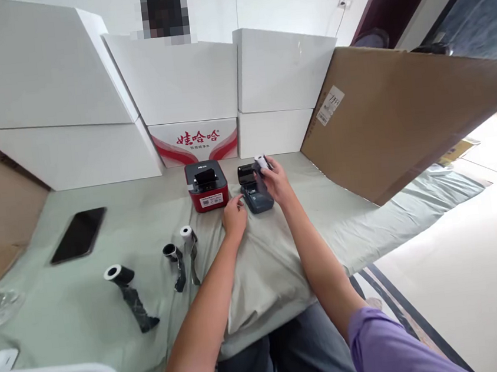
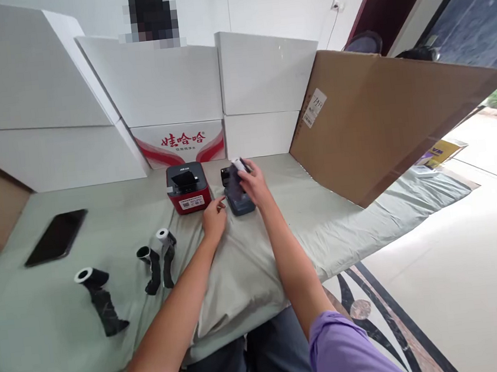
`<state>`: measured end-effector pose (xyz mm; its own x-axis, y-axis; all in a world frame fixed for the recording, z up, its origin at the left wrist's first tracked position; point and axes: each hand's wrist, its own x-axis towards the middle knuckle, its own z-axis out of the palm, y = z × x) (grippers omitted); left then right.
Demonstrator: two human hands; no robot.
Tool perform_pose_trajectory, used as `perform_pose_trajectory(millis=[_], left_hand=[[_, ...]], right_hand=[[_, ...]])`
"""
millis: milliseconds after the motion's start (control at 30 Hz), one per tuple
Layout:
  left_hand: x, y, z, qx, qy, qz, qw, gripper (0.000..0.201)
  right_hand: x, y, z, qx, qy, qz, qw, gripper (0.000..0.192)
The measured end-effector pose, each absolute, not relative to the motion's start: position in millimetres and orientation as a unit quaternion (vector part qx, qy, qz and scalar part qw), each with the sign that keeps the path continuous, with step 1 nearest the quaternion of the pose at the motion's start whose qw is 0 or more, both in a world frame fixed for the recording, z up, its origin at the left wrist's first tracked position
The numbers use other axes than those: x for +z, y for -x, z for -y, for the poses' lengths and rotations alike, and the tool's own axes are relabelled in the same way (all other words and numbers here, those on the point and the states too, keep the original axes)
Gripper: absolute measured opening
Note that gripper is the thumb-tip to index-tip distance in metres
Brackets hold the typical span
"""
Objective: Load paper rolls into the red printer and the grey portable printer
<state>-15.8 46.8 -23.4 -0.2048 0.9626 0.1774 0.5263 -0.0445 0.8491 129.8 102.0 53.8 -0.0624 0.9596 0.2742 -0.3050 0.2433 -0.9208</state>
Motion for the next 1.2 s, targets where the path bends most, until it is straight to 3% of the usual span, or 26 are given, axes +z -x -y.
perform_pose_trajectory(millis=[100, 200, 433, 600, 967, 1100, 1200], left_hand=[[-31, 18, -47, 0.447, -0.574, -0.642, 0.240, 0.054], [-39, 20, -51, 0.453, -0.577, -0.639, 0.231, 0.053], [-41, 20, -54, 0.460, -0.581, -0.632, 0.227, 0.052], [-41, 18, -54, 0.473, -0.596, -0.603, 0.239, 0.052], [-22, 5, -29, 0.424, -0.718, -0.526, 0.166, 0.056], [-29, 2, -32, 0.490, -0.686, -0.521, 0.135, 0.020], [-33, 1, -35, 0.527, -0.667, -0.512, 0.125, 0.029]], right_hand=[[19, -163, -127, 0.401, 0.439, 0.513, 0.618, 0.055], [5, -174, -132, 0.340, 0.462, 0.541, 0.615, 0.052], [7, -170, -133, 0.473, 0.396, 0.492, 0.615, 0.056], [-10, -156, -142, 0.441, 0.414, 0.539, 0.586, 0.065], [-28, -151, -144, 0.453, 0.355, 0.574, 0.583, 0.053], [-29, -151, -144, 0.457, 0.346, 0.563, 0.595, 0.052], [-28, -150, -144, 0.447, 0.352, 0.558, 0.604, 0.051]])
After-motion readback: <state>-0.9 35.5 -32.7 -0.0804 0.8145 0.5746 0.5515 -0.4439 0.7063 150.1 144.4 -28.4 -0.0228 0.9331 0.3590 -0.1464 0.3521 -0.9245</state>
